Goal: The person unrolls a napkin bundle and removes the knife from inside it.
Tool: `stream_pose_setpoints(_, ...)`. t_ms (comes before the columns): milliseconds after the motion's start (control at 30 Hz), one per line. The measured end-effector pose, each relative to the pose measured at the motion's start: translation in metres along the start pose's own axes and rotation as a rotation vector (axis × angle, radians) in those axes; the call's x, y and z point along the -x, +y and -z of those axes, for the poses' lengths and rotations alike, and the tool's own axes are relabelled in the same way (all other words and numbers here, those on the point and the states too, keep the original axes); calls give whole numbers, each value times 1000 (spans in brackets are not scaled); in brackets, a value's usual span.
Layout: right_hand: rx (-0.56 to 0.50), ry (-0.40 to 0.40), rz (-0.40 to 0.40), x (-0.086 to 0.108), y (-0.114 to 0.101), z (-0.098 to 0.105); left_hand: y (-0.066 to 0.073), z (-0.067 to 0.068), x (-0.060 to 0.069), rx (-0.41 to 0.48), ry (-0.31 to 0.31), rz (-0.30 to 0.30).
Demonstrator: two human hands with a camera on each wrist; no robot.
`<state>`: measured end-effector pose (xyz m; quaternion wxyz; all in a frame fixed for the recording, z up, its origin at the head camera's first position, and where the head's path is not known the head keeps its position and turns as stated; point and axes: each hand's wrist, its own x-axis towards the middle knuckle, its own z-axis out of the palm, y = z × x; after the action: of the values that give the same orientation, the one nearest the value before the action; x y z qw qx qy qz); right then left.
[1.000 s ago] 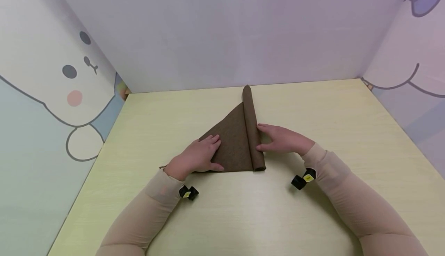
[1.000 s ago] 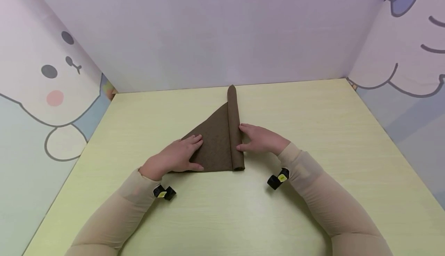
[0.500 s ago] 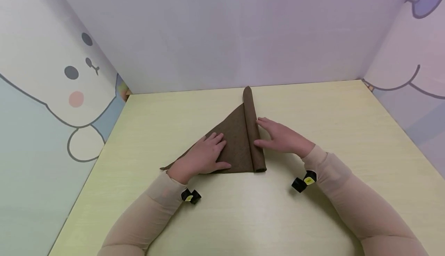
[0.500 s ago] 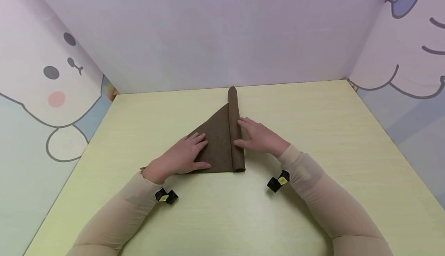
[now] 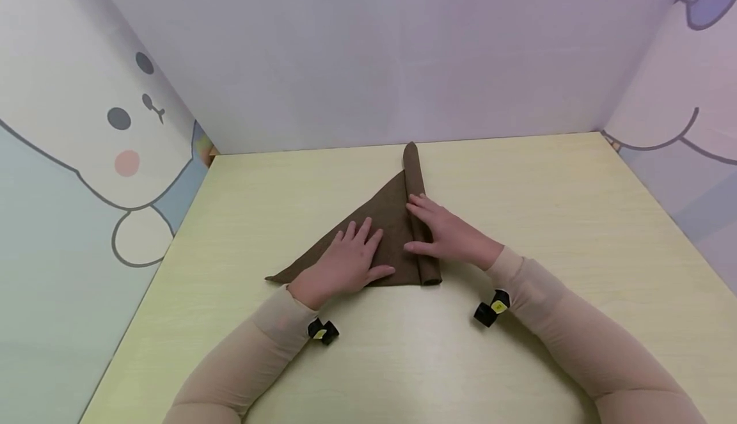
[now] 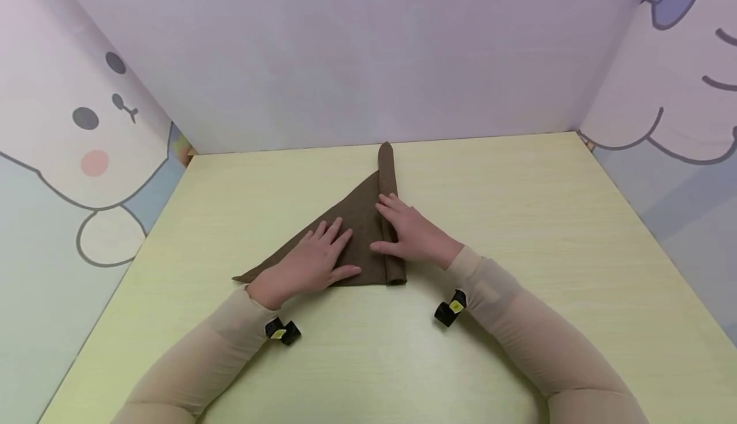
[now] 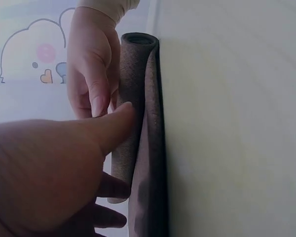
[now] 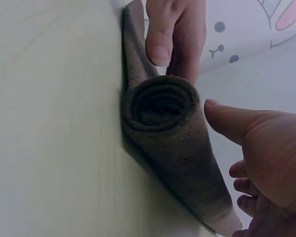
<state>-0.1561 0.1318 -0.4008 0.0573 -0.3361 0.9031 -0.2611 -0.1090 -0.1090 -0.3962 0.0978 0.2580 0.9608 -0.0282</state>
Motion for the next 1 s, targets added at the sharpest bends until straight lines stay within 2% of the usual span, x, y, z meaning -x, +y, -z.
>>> stream_pose_setpoints(167,12,-14,45,-1,-2,-5,0,-1,0,-29,-40,12)
stream_pose_setpoints(367,39,-22,57,-1,-2,-6,-2,0,0,-32,-50,1)
stream_pose_setpoints(1000,33,-99,-18,2,-3,-5,-8,9,6,37,-120,0)
